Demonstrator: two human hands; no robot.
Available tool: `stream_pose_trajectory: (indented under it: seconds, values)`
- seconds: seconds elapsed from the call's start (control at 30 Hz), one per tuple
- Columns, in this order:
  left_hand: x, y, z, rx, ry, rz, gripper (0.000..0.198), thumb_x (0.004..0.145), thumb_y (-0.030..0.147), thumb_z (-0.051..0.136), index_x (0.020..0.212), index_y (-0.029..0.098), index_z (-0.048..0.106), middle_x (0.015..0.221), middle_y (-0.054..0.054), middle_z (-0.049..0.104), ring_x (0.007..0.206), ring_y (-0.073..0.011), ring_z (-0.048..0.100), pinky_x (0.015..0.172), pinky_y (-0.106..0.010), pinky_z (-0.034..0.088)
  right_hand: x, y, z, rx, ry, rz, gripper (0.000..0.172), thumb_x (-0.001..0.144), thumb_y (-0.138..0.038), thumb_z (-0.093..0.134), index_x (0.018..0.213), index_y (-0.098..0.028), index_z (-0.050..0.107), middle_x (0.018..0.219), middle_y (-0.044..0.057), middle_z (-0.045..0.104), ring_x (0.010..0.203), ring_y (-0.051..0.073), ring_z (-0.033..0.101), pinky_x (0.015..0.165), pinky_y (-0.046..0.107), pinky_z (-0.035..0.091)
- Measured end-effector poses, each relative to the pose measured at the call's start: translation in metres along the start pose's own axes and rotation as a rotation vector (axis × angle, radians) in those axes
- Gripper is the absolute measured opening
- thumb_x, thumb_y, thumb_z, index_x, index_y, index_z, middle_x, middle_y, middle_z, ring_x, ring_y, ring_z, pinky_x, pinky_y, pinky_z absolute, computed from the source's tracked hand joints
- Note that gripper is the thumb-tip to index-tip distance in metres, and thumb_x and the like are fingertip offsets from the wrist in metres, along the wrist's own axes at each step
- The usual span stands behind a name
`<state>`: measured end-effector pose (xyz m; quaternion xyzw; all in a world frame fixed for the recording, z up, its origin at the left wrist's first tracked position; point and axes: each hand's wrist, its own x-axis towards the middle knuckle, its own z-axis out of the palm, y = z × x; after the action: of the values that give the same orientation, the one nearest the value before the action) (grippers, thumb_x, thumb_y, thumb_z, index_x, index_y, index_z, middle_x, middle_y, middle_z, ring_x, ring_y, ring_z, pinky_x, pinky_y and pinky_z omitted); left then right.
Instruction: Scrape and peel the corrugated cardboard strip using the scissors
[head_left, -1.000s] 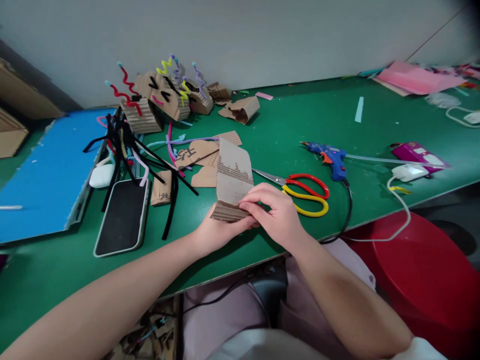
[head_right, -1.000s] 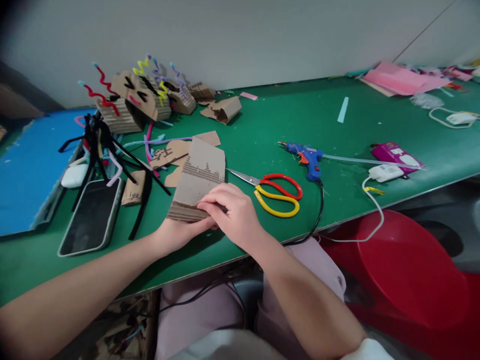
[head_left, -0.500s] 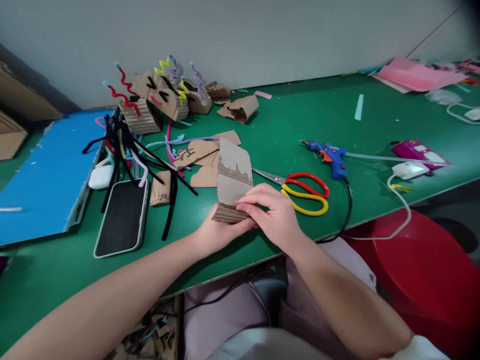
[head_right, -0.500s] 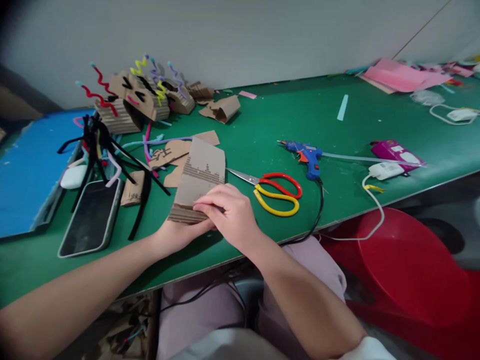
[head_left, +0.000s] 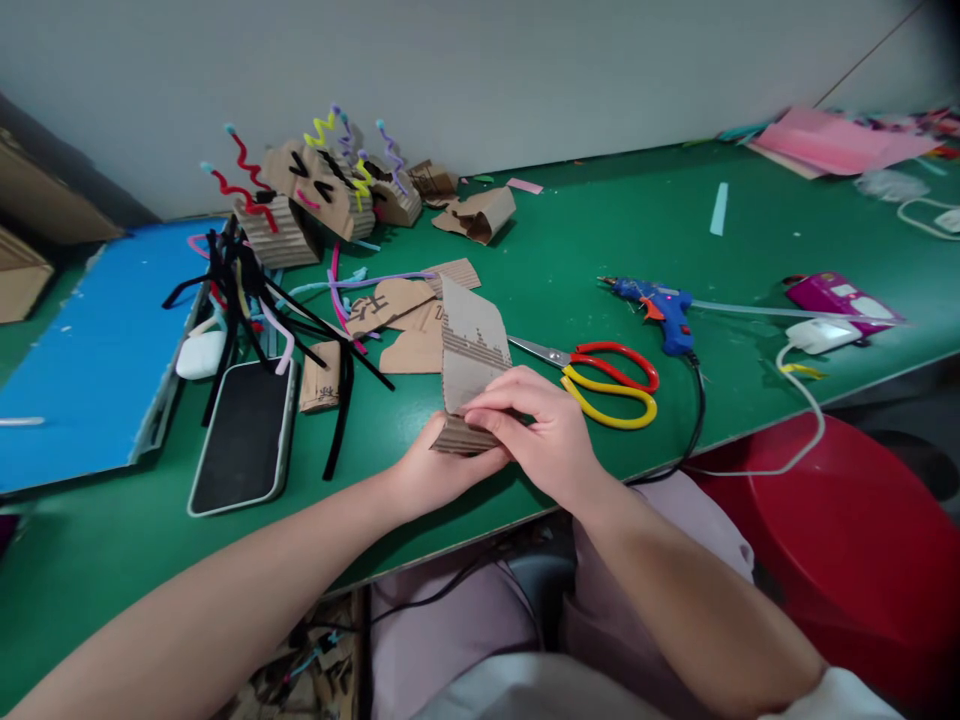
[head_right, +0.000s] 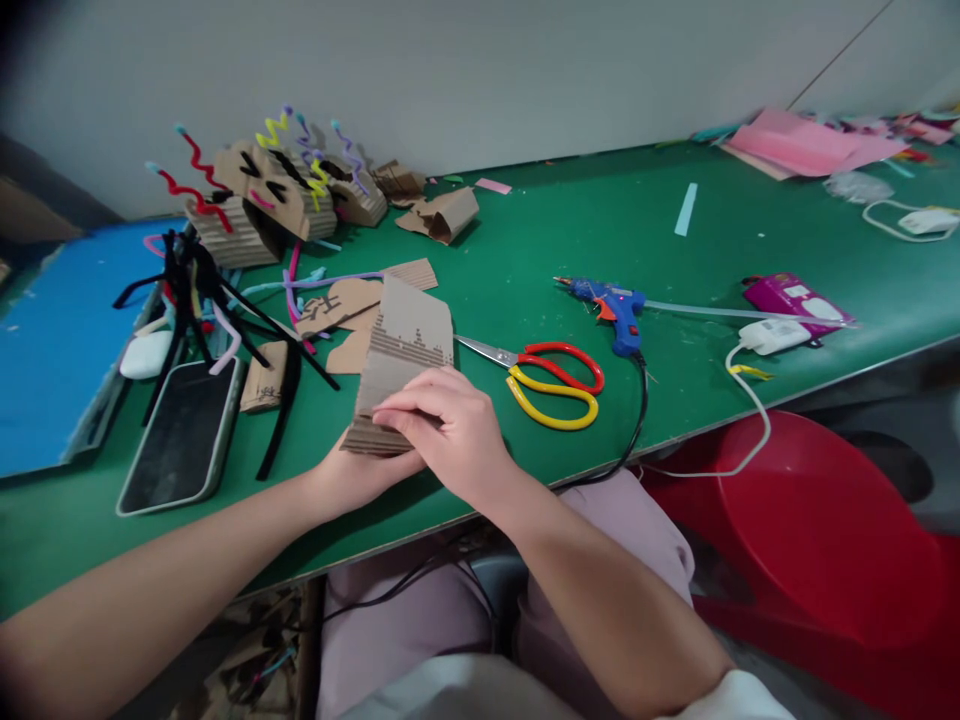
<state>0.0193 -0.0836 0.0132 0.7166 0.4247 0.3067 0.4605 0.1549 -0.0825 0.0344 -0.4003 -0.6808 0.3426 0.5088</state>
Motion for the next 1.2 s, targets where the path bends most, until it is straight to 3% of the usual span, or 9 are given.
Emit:
stream_pose_trajectory:
  seconds: [0.13, 0.33, 0.57, 0.8, 0.97, 1.03, 1.13, 1.2]
  values:
    - [0.0, 0.001, 0.0, -0.011, 0.014, 0.013, 0.014, 0.076, 0.025, 0.058, 0.066, 0.015, 0.057, 0.065, -0.001, 0.065, 0.069, -0.016, 0.063, 0.061, -0.025, 0.052, 0.001, -0.002, 0.0, 0.038, -0.012, 0.055, 0.007, 0.078, -0.02, 0.063, 0.072, -0.022, 0.067, 0.074, -0.001, 0.065, 0.075, 0.013, 0.06, 0.072, 0.028, 0.05]
    - [0.0, 0.006, -0.001, -0.085, -0.022, -0.03, 0.014, 0.077, 0.027, 0.059, 0.069, 0.015, 0.062, 0.067, -0.002, 0.068, 0.066, -0.0154, 0.065, 0.062, -0.025, 0.054, 0.003, -0.002, -0.004, 0.036, -0.014, 0.015, 0.008, 0.079, -0.026, 0.063, 0.083, -0.023, 0.069, 0.081, 0.001, 0.067, 0.081, 0.015, 0.061, 0.074, 0.03, 0.05]
    - [0.0, 0.014, -0.006, -0.299, -0.058, -0.149, 0.017, 0.078, 0.031, 0.06, 0.082, 0.015, 0.066, 0.077, -0.005, 0.072, 0.069, -0.0163, 0.067, 0.064, -0.027, 0.057, 0.011, 0.01, -0.04, -0.09, 0.231, 0.075, 0.016, 0.084, -0.033, 0.055, 0.082, -0.024, 0.068, 0.085, 0.001, 0.066, 0.08, 0.015, 0.061, 0.074, 0.032, 0.05]
    - [-0.003, 0.014, -0.009, -0.381, 0.001, -0.168, 0.021, 0.078, 0.033, 0.062, 0.084, 0.013, 0.066, 0.079, -0.006, 0.072, 0.07, -0.0168, 0.068, 0.064, -0.026, 0.057, 0.0, 0.023, -0.06, -0.303, 0.19, 0.065, 0.016, 0.084, -0.034, 0.055, 0.09, -0.024, 0.066, 0.091, 0.003, 0.065, 0.085, 0.016, 0.061, 0.076, 0.033, 0.05]
    - [-0.003, 0.014, -0.009, -0.412, 0.019, -0.181, 0.021, 0.078, 0.033, 0.063, 0.085, 0.013, 0.066, 0.081, -0.006, 0.073, 0.071, -0.0176, 0.068, 0.064, -0.027, 0.058, -0.011, 0.031, -0.076, -0.463, 0.289, 0.08, 0.019, 0.082, -0.034, 0.057, 0.096, -0.023, 0.065, 0.097, 0.006, 0.064, 0.091, 0.02, 0.06, 0.083, 0.04, 0.049]
    - [-0.003, 0.016, -0.009, -0.399, 0.023, -0.188, 0.022, 0.077, 0.034, 0.063, 0.084, 0.013, 0.066, 0.079, -0.007, 0.073, 0.07, -0.0183, 0.068, 0.064, -0.028, 0.058, -0.013, 0.021, -0.072, -0.434, 0.247, 0.024, 0.022, 0.084, -0.033, 0.055, 0.101, -0.024, 0.063, 0.104, 0.007, 0.063, 0.098, 0.02, 0.059, 0.087, 0.041, 0.048]
    - [-0.004, 0.016, -0.008, -0.404, 0.036, -0.186, 0.022, 0.075, 0.033, 0.065, 0.083, 0.013, 0.065, 0.077, -0.006, 0.073, 0.069, -0.0184, 0.068, 0.063, -0.028, 0.057, -0.014, 0.004, -0.059, -0.436, 0.031, -0.143, 0.031, 0.084, -0.033, 0.055, 0.115, -0.026, 0.057, 0.121, 0.007, 0.058, 0.113, 0.021, 0.052, 0.097, 0.041, 0.042]
    - [-0.005, 0.016, -0.009, -0.43, 0.032, -0.181, 0.021, 0.075, 0.032, 0.066, 0.083, 0.013, 0.066, 0.077, -0.006, 0.073, 0.068, -0.0178, 0.068, 0.063, -0.027, 0.057, -0.015, 0.002, -0.059, -0.533, -0.068, -0.15, 0.034, 0.086, -0.033, 0.052, 0.119, -0.025, 0.054, 0.126, 0.007, 0.055, 0.116, 0.021, 0.049, 0.098, 0.042, 0.041]
